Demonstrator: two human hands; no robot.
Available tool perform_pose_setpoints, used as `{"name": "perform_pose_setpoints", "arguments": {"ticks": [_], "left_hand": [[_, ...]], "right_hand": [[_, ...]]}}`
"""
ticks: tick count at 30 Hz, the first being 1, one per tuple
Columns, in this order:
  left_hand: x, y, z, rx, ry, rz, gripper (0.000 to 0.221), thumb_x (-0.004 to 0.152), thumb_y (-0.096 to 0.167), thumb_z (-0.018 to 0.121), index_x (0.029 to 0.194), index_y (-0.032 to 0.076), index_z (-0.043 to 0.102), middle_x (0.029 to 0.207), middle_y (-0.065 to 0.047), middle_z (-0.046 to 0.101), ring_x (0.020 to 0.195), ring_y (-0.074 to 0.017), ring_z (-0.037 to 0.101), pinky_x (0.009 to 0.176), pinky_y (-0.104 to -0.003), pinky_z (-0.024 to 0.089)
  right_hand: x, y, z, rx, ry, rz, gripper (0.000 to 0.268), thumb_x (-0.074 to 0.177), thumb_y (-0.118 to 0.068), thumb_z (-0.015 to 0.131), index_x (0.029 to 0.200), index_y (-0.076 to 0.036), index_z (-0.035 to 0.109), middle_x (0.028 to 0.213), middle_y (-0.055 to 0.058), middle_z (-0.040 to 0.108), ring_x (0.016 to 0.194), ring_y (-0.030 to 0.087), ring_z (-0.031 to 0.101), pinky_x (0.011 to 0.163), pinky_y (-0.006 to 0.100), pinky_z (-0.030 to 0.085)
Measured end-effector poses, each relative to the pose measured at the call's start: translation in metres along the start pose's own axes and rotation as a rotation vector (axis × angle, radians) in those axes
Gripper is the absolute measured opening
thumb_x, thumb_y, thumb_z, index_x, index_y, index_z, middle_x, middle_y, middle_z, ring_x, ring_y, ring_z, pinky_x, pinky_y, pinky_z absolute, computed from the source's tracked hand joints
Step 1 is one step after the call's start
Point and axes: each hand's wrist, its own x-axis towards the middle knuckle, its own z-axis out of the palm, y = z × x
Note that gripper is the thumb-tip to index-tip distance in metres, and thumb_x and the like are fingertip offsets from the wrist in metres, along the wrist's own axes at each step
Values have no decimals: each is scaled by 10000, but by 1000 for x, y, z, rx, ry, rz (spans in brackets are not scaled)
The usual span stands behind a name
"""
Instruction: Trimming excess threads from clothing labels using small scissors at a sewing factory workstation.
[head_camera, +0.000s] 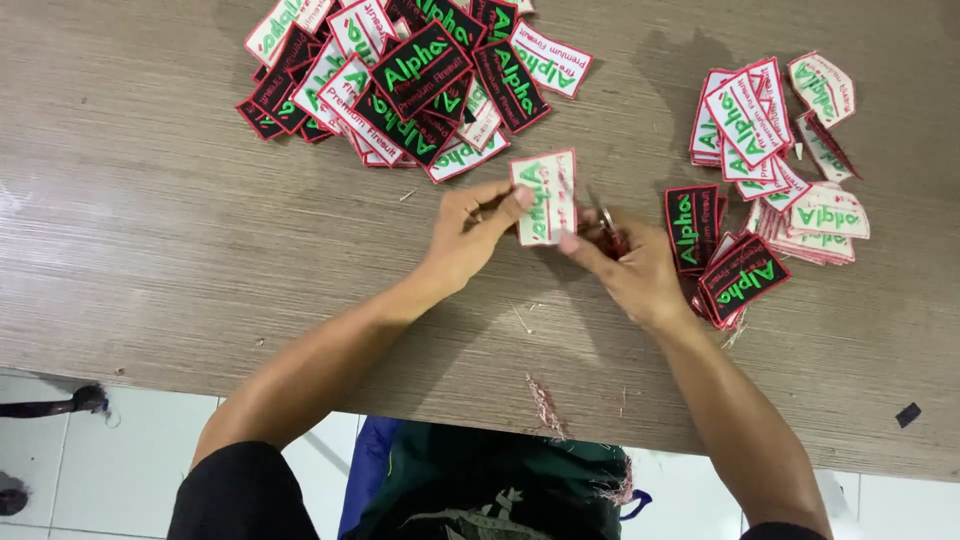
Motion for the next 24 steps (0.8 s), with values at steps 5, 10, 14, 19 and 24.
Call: {"name": "perform_pose_setpoints", "arguments": {"ticks": [5,10,14,19,24], "left_hand": [[4,13,-7,-110,120,-13,253,974,332,726,997,84,769,787,5,693,742,-63,636,695,-238,627],[6,-3,-8,-35,-3,72,183,983,274,725,1005,100,779,792,-46,741,777,-80,681,720,-280,631],[-6,4,3,-14,-119,41,207,971,292,741,1040,99,775,847,-17,737,852,-68,626,767,-296,613],[-4,0,3,-9,-65,83,286,948,264,771,1122,39,737,961,-148,765,919,-160,720,810,-363,630],[1,20,-4,-143,110,133,218,1022,248,643,1031,39,705,836,-130,749,795,-185,750,758,-325,658]], "right_hand": [[0,-13,2,-82,-88,73,188,940,-220,811,961,-40,763,697,70,704,633,57,566,496,190,475],[-1,2,1,24,52,33,295,1036,-309,684,1057,-30,778,499,26,472,444,76,458,418,198,450],[5,-1,4,-56,15,-41,365,928,-242,844,1132,39,733,574,-1,501,511,43,473,477,186,429],[2,11,4,-19,32,-30,230,969,-202,805,944,14,729,536,38,510,470,84,528,472,198,411],[6,37,-3,46,28,-100,198,976,-127,787,846,-8,697,487,19,473,453,66,478,471,190,402]]}}
